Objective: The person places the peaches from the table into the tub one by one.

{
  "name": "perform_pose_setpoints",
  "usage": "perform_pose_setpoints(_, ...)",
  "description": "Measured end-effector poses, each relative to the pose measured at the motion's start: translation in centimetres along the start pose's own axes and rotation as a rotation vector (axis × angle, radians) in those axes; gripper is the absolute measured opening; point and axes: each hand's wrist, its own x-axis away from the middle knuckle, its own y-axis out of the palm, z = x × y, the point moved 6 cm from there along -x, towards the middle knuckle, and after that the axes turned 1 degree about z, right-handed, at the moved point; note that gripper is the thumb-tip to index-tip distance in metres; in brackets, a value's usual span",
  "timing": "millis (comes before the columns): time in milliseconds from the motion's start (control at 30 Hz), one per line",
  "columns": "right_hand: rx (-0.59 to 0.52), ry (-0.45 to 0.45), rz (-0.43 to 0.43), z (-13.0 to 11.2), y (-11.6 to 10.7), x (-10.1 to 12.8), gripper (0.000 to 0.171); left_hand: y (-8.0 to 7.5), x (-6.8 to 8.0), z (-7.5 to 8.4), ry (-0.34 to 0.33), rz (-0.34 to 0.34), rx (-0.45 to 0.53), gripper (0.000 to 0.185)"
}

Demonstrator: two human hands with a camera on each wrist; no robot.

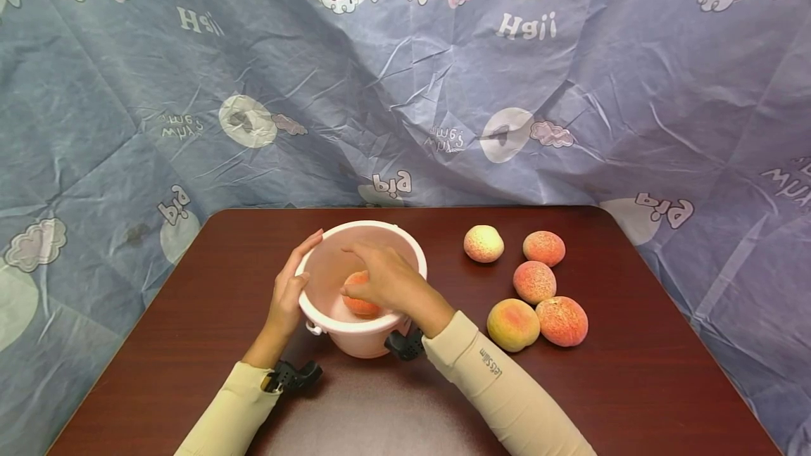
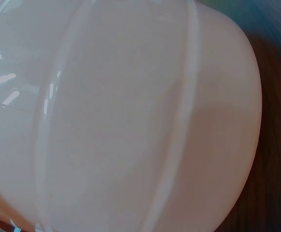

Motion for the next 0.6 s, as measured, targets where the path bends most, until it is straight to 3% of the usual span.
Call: perform_pose_setpoints(600,0.023,0.006,-0.003,0.00,-0.01,-0.08,0.061,-0.02,-0.01,0.00,0.011,0.005,-0.006,0.065)
